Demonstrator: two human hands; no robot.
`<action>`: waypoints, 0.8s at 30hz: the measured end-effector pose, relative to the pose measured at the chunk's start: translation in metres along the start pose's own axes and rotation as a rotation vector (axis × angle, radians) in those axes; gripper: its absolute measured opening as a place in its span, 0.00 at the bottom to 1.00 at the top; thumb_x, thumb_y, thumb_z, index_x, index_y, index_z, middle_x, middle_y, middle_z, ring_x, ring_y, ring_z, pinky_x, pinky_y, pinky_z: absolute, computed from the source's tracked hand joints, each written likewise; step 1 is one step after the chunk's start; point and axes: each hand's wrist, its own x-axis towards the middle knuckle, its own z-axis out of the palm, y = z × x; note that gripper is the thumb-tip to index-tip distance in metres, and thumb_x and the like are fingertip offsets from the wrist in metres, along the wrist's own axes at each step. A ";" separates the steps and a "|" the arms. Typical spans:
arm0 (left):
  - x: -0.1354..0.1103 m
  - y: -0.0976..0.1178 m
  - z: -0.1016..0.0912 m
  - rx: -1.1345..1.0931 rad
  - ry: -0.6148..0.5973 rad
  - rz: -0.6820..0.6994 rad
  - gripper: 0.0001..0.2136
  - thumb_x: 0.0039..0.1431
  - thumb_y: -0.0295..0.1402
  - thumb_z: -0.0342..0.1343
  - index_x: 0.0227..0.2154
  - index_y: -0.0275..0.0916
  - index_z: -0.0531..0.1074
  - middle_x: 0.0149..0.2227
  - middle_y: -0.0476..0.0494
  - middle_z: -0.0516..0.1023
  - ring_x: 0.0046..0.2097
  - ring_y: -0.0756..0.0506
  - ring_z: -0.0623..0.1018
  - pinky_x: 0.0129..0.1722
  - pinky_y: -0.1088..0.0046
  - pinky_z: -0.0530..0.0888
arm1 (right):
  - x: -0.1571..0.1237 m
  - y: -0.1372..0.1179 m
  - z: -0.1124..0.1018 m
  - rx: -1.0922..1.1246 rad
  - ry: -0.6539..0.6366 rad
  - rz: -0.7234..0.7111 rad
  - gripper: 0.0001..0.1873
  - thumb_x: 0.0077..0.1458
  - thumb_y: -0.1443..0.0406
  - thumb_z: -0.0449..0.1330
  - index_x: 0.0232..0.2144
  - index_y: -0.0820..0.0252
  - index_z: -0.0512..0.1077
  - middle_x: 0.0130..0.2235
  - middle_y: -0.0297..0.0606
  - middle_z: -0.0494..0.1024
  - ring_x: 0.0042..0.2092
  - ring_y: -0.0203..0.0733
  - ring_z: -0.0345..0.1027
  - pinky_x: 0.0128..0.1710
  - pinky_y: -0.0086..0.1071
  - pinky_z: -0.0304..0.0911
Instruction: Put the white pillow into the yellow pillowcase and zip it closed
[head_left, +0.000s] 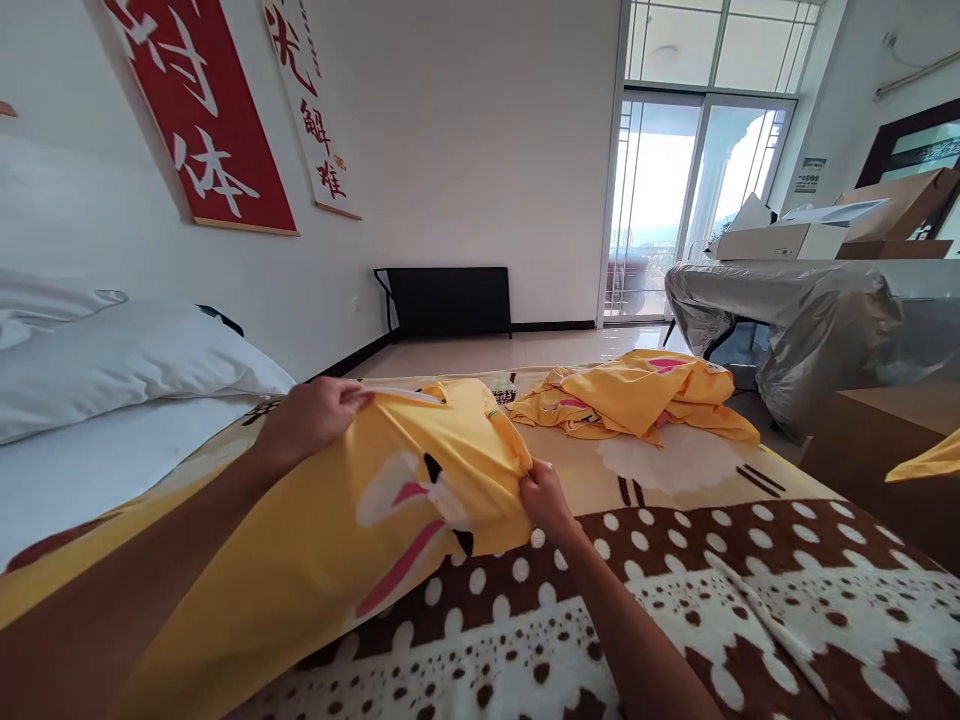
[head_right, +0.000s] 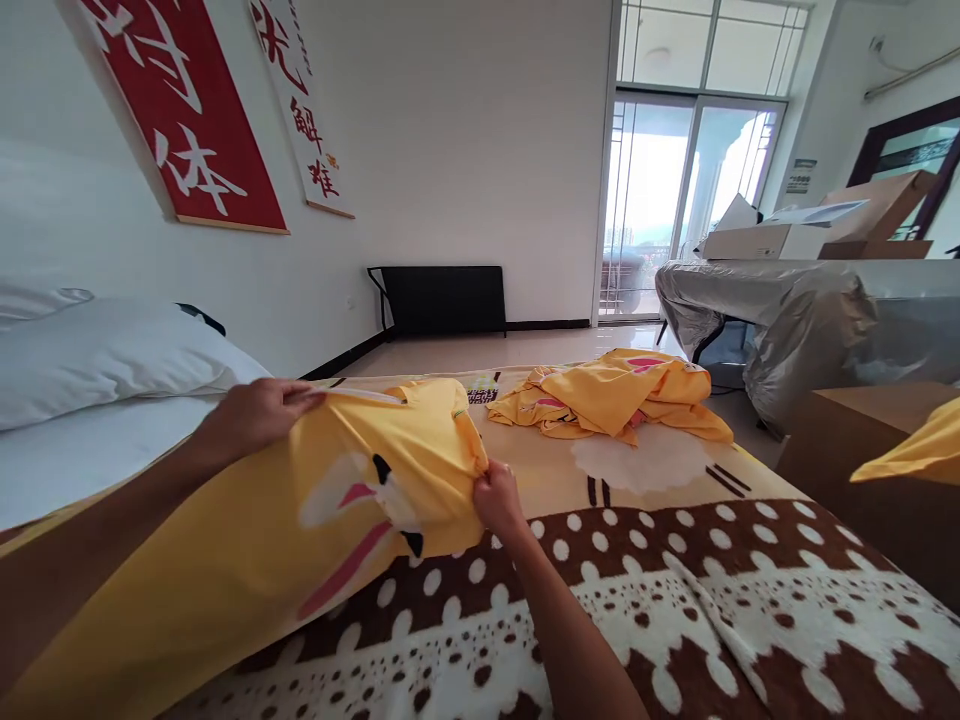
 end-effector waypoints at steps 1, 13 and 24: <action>0.005 0.005 -0.002 0.037 0.133 -0.049 0.15 0.56 0.41 0.48 0.35 0.36 0.75 0.28 0.48 0.75 0.34 0.47 0.68 0.36 0.73 0.62 | -0.007 -0.016 0.001 0.016 -0.015 -0.036 0.03 0.35 0.66 0.44 0.15 0.58 0.56 0.17 0.30 0.59 0.24 0.33 0.51 0.22 0.26 0.48; 0.003 0.138 -0.032 -0.278 0.682 0.470 0.08 0.56 0.31 0.50 0.30 0.34 0.73 0.26 0.50 0.66 0.32 0.52 0.66 0.37 0.76 0.64 | -0.088 -0.111 -0.003 -0.163 -0.411 -0.518 0.07 0.44 0.69 0.49 0.27 0.59 0.66 0.30 0.40 0.74 0.35 0.43 0.70 0.38 0.31 0.64; -0.069 -0.004 0.033 -0.037 -0.138 0.102 0.18 0.54 0.49 0.46 0.25 0.40 0.70 0.25 0.44 0.76 0.30 0.42 0.74 0.33 0.69 0.67 | -0.098 -0.073 0.052 -0.171 -0.357 -0.107 0.24 0.49 0.72 0.51 0.51 0.62 0.63 0.50 0.48 0.69 0.52 0.47 0.63 0.53 0.42 0.58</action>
